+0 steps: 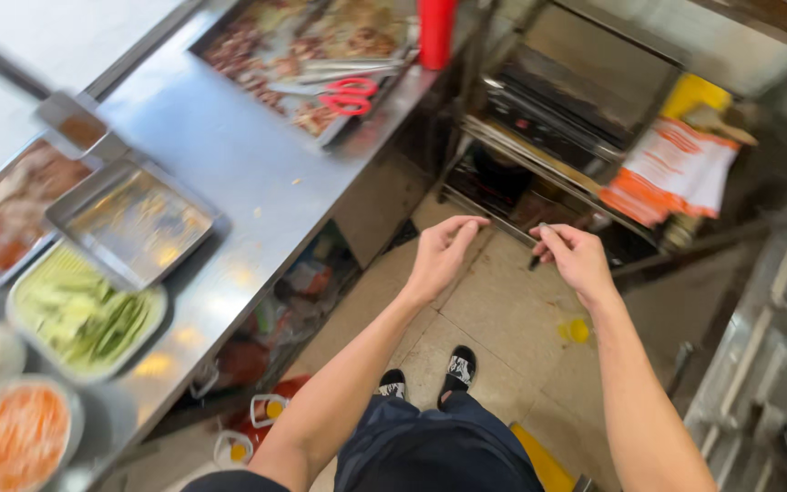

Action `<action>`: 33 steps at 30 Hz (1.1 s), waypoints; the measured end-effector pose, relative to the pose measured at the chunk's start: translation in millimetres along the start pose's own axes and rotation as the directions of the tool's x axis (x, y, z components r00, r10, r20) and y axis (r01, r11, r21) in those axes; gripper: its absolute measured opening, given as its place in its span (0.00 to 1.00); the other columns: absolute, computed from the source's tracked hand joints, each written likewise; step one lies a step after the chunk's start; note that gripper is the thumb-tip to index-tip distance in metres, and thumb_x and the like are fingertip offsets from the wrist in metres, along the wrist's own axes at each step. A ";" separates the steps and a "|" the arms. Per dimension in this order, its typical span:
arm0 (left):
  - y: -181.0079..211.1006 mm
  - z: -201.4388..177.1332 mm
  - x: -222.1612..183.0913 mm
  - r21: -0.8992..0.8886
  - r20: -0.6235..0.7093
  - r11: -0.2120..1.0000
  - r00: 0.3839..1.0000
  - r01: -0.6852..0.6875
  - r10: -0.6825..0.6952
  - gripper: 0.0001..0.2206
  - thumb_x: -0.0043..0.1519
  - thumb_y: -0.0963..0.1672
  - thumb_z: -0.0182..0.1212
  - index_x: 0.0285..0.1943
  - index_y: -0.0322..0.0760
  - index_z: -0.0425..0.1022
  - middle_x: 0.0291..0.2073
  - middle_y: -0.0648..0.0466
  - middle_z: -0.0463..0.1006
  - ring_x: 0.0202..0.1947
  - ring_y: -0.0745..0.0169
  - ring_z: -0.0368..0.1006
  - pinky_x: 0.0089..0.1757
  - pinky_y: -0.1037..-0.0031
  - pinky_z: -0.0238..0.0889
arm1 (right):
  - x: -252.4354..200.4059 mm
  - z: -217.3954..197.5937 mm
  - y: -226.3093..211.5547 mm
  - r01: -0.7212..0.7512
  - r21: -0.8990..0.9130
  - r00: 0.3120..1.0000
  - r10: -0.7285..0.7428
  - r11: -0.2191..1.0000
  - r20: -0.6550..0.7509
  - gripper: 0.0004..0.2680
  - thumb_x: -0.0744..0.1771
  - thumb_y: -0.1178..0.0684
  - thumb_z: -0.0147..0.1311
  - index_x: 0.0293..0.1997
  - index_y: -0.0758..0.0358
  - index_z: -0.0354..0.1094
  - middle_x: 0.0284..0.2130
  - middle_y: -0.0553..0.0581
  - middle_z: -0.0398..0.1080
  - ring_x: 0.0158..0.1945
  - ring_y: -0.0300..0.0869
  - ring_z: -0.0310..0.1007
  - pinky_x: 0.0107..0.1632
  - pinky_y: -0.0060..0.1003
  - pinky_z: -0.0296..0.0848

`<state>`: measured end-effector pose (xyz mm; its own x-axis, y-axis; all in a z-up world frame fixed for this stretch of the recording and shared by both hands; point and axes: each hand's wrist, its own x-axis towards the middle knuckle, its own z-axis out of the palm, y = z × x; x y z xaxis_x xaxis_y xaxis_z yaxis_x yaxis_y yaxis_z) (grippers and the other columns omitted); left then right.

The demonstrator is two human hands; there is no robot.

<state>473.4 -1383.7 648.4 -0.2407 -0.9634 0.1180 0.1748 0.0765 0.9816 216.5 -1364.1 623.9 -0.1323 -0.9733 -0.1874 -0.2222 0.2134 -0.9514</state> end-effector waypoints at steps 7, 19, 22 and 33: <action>63.7 -78.6 -60.8 0.139 -0.488 0.986 0.873 0.087 -0.008 0.11 0.70 0.45 0.56 0.53 0.34 0.81 0.19 0.68 0.59 0.22 0.80 0.49 0.25 0.78 0.42 | 80.9 106.8 -50.1 0.090 0.007 0.931 -0.086 0.996 0.353 0.17 0.71 0.44 0.55 0.25 0.64 0.68 0.18 0.42 0.57 0.23 0.28 0.50 0.27 0.28 0.49; 98.6 -85.4 -324.2 0.204 -0.970 0.967 0.162 0.153 0.179 0.12 0.68 0.46 0.60 0.50 0.33 0.83 0.21 0.69 0.67 0.22 0.81 0.54 0.26 0.80 0.47 | -20.6 324.8 -90.9 0.151 0.033 0.433 -0.097 0.988 0.896 0.19 0.71 0.42 0.53 0.20 0.57 0.59 0.15 0.44 0.55 0.19 0.31 0.50 0.24 0.30 0.51; 118.0 -82.4 -401.2 0.170 -0.984 0.974 -0.025 0.150 0.175 0.13 0.67 0.47 0.59 0.48 0.33 0.84 0.17 0.68 0.62 0.19 0.81 0.50 0.24 0.80 0.43 | -100.2 371.8 -113.3 0.263 0.058 0.257 -0.128 0.963 0.958 0.18 0.70 0.43 0.54 0.21 0.61 0.65 0.15 0.45 0.57 0.19 0.31 0.51 0.24 0.30 0.50; 141.7 -102.1 -699.2 0.190 -0.927 0.981 -0.336 -0.030 0.169 0.12 0.68 0.47 0.56 0.47 0.34 0.82 0.15 0.68 0.61 0.16 0.82 0.49 0.21 0.79 0.41 | -478.2 562.2 -130.6 0.511 0.176 -0.139 -0.121 0.842 0.983 0.19 0.65 0.44 0.64 0.17 0.62 0.62 0.16 0.43 0.54 0.22 0.30 0.47 0.25 0.32 0.45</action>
<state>763.9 -725.5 689.7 0.9950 0.0987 -0.0128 -0.0024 0.1528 0.9883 851.8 -973.9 700.3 0.9947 0.0265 -0.0991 -0.0848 -0.3322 -0.9394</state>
